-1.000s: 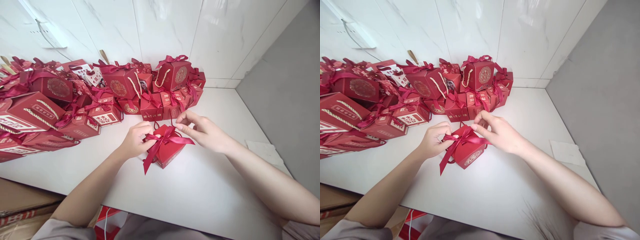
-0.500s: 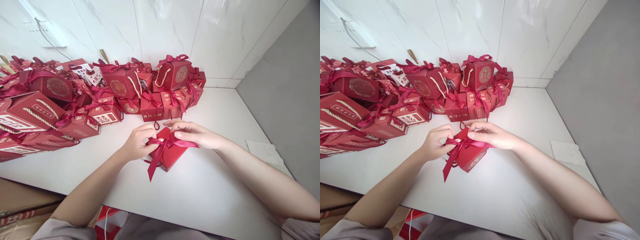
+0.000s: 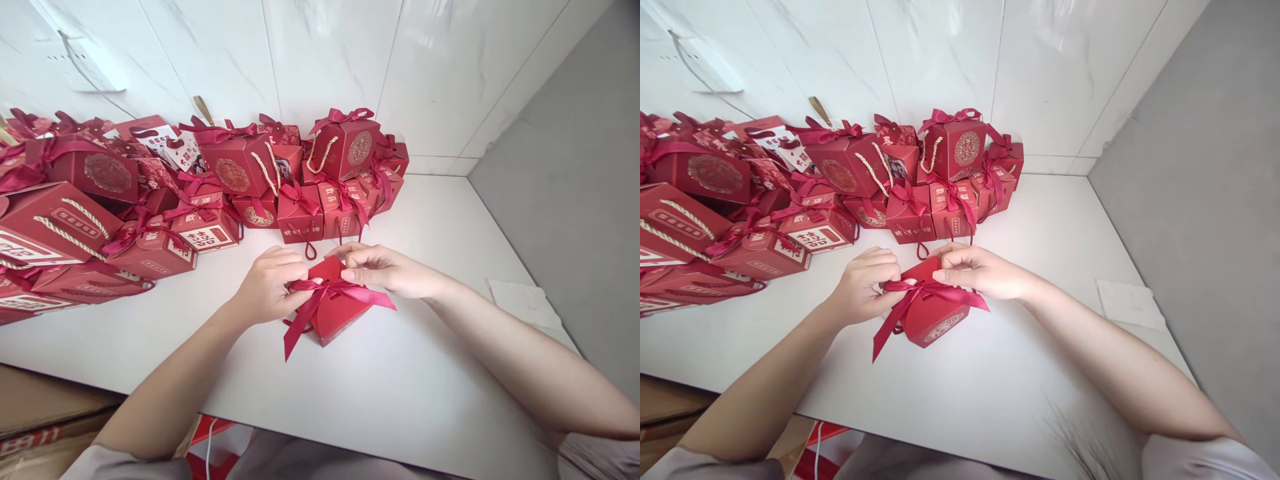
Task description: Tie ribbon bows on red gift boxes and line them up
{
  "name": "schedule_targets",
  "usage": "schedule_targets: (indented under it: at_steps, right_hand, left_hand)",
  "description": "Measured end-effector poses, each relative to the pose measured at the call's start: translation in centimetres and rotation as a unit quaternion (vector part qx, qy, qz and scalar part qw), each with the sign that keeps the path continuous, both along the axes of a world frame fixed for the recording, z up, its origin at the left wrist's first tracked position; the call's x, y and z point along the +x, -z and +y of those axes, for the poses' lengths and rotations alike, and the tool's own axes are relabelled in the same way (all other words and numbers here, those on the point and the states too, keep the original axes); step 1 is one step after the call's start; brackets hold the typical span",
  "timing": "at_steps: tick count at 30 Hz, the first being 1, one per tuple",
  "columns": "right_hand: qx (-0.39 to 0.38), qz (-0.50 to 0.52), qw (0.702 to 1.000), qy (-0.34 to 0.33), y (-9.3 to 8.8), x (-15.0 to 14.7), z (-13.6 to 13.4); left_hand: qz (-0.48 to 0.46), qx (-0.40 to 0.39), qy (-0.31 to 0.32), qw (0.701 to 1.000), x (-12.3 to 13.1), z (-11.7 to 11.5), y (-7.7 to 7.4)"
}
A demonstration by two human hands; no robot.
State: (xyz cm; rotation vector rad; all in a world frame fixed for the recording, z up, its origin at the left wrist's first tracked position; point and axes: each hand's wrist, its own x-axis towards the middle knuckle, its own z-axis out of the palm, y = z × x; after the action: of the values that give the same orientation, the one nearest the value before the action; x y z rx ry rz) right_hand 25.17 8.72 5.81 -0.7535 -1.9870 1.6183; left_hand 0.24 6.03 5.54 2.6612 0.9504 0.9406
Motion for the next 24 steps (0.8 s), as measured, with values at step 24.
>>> schedule_targets:
  at_steps: [24]
  right_hand:
    - [0.016,0.0,1.0,0.002,-0.3,0.2,0.2]
  left_hand:
    - [-0.166,-0.256,-0.139,0.942,-0.5,0.2,-1.3]
